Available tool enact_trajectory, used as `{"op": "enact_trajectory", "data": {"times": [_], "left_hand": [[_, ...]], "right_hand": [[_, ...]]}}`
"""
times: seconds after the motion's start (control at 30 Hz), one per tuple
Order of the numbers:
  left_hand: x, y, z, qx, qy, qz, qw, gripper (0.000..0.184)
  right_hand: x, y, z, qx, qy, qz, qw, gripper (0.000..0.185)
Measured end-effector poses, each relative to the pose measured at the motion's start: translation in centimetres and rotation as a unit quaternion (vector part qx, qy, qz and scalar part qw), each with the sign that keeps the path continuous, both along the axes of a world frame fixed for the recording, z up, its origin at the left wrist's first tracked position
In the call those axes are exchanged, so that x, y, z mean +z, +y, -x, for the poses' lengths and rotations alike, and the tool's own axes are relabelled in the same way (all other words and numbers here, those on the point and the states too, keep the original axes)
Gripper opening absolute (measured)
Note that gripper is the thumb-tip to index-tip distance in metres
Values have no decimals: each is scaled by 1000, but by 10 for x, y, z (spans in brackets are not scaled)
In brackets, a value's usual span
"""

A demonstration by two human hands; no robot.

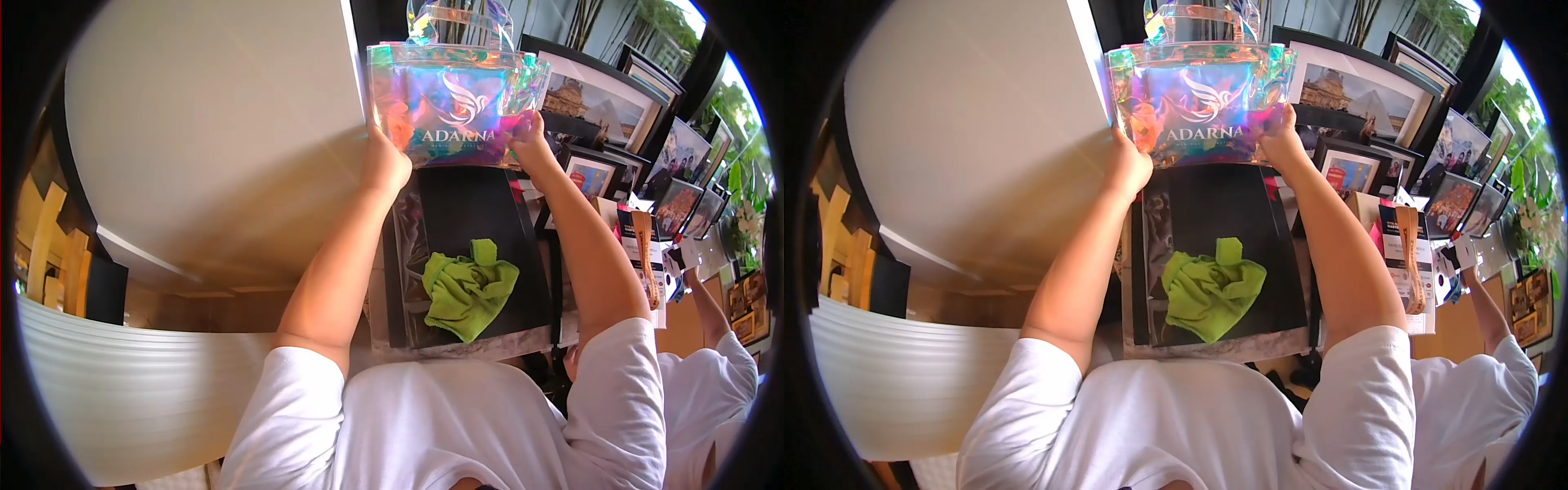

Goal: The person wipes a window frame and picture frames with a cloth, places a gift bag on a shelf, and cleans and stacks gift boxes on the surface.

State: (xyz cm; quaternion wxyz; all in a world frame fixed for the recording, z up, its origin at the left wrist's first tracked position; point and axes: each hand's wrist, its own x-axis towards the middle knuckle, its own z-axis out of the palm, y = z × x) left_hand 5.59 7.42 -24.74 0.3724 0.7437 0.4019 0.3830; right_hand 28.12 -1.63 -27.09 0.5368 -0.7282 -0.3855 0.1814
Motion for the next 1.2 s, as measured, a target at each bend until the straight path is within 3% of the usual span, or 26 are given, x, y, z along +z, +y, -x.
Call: {"op": "enact_trajectory", "data": {"times": [0.2, 0.3, 0.4, 0.43, 0.57, 0.73, 0.83, 0.93, 0.97, 1.03, 1.13, 1.2], "left_hand": [[-10, 2, -3, -11, -54, -16, 998, 80], [-55, 13, -2, 40, -72, -223, 971, 76], [-68, 13, 3, 45, -62, -306, 949, 76], [-73, 17, 5, 46, -53, -326, 943, 75], [-60, 18, 23, 68, 63, -429, 898, 77], [-52, 12, 25, 51, 41, -352, 934, 79], [-53, 8, 23, 68, 50, -365, 927, 81], [-45, 4, 21, 61, 84, -288, 952, 82], [-43, 2, 20, 55, 93, -245, 963, 82], [-49, 7, 16, 52, 100, -284, 952, 80], [-56, 13, 10, 60, 125, -297, 945, 77], [-56, 15, 5, 73, 131, -307, 940, 75]], "right_hand": [[-8, 9, -8, 0, -25, 18, 1000, 81], [-29, 23, -25, -32, -97, 44, 994, 86], [-17, 15, -14, -8, -23, 75, 997, 80], [-40, 25, -27, -38, -104, 2, 994, 79], [-12, 18, -5, -49, -105, 40, 992, 74], [-7, 19, -12, 10, -11, 29, 999, 70], [8, 15, -2, -16, -50, 84, 995, 70], [2, 23, -26, -10, -177, 136, 975, 70], [3, 23, -30, -26, -266, 159, 950, 73], [3, 23, -36, -54, -435, 200, 876, 82], [11, 25, -34, -23, -324, 160, 932, 81], [12, 25, -32, -40, -310, 170, 934, 77]]}}
